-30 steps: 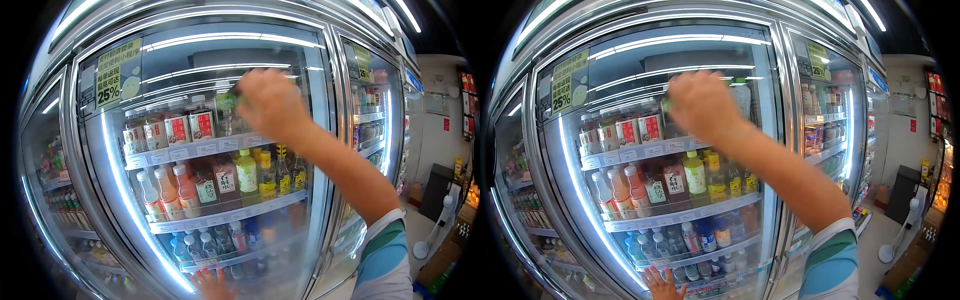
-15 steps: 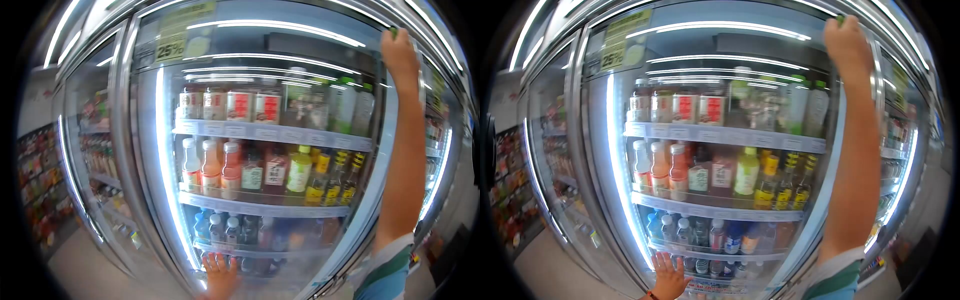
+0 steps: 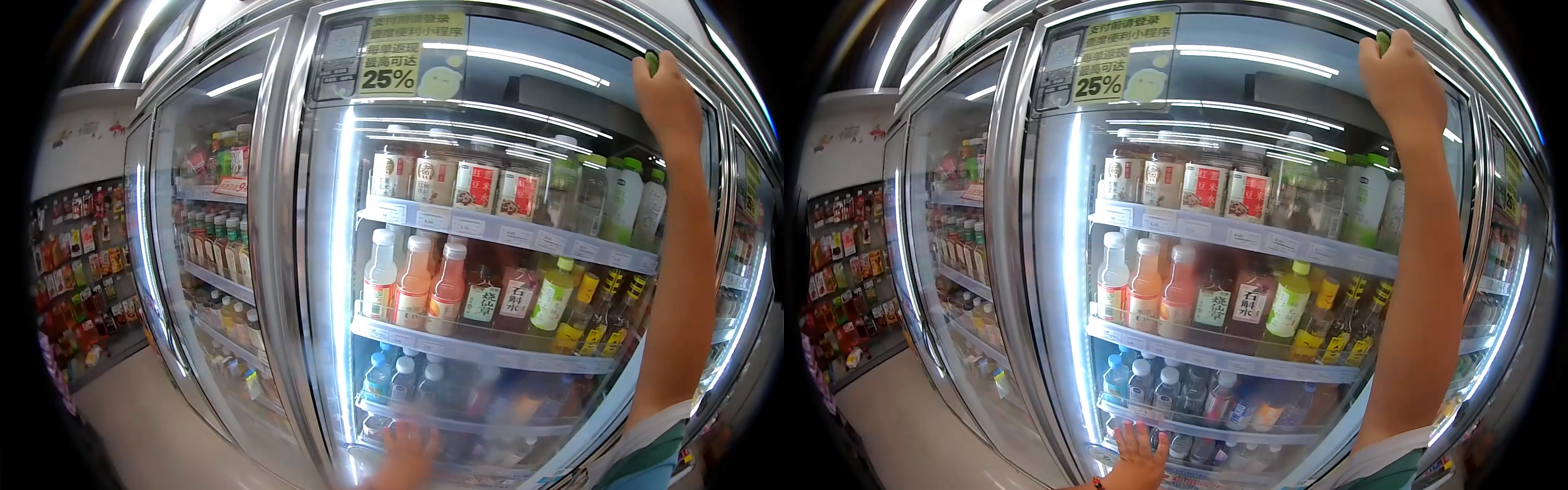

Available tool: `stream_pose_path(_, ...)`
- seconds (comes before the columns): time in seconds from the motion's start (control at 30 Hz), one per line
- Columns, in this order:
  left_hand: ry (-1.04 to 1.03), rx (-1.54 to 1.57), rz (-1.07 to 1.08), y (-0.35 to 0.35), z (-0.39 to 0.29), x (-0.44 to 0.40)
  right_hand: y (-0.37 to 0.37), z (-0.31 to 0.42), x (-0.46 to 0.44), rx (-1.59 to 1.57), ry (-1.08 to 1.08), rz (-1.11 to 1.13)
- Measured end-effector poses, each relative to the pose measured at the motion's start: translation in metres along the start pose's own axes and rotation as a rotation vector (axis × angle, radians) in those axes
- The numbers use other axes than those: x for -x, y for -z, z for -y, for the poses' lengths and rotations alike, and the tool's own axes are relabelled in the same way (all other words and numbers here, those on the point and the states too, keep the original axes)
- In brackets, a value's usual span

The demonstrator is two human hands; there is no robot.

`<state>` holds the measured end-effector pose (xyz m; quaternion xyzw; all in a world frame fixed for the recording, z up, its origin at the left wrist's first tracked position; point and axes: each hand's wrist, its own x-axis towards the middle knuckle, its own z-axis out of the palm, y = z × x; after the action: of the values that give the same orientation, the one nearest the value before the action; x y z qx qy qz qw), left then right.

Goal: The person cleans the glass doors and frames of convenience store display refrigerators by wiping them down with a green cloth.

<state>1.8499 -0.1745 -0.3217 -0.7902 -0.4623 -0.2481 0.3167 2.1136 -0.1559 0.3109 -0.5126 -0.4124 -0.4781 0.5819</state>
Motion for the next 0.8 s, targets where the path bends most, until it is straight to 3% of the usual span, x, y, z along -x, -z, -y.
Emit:
stream_pose_path(0.07,0.058,0.143,0.225,0.003,0.001,0.000,0.001,0.026,0.006,0.030,-0.002,0.002)
stream_pose_path(0.1,0.150,0.564,0.297,0.020,0.010,-0.006,-0.001,0.037,0.008,0.031,0.028,0.003)
stream_pose_path(0.13,0.094,0.352,0.092,0.040,0.016,-0.013,-0.003,0.046,0.010,0.029,0.054,0.005)
stream_pose_path(0.2,-0.023,0.267,0.103,0.043,0.031,-0.003,-0.011,0.073,0.017,0.023,0.075,-0.001)
stream_pose_path(0.23,-0.010,0.417,0.060,0.045,0.036,-0.001,-0.014,0.085,0.020,-0.016,0.079,-0.014)
stream_pose_path(0.27,-0.074,0.424,0.238,0.054,0.048,0.004,-0.017,0.098,0.023,-0.058,0.085,-0.030)
stream_pose_path(0.33,-0.111,0.518,0.066,0.072,0.067,0.005,-0.021,0.124,0.026,-0.044,0.096,-0.035)
stream_pose_path(0.37,-0.141,0.374,0.227,0.069,0.076,0.010,-0.022,0.136,0.028,-0.062,0.112,-0.016)
stream_pose_path(0.47,-0.102,0.588,0.165,0.075,0.098,0.025,-0.026,0.173,0.033,-0.056,0.144,-0.012)
stream_pose_path(0.53,-0.124,0.553,0.167,0.096,0.116,0.030,-0.030,0.198,0.037,-0.095,0.181,-0.042)
stream_pose_path(0.6,-0.137,0.410,0.188,0.063,0.122,0.061,-0.031,0.227,0.046,-0.098,0.208,-0.082)
stream_pose_path(0.67,-0.020,0.618,0.393,0.048,0.130,0.087,-0.027,0.260,0.056,-0.304,0.199,0.095)
stream_pose_path(0.73,-0.095,0.476,0.156,0.075,0.143,0.097,-0.031,0.307,0.081,-0.343,0.343,0.006)
stream_pose_path(0.77,0.025,0.667,0.440,0.054,0.141,0.117,-0.036,0.328,0.088,-0.338,0.415,-0.039)
stream_pose_path(0.8,0.063,0.756,0.473,0.051,0.142,0.130,-0.041,0.350,0.093,-0.335,0.484,-0.087)
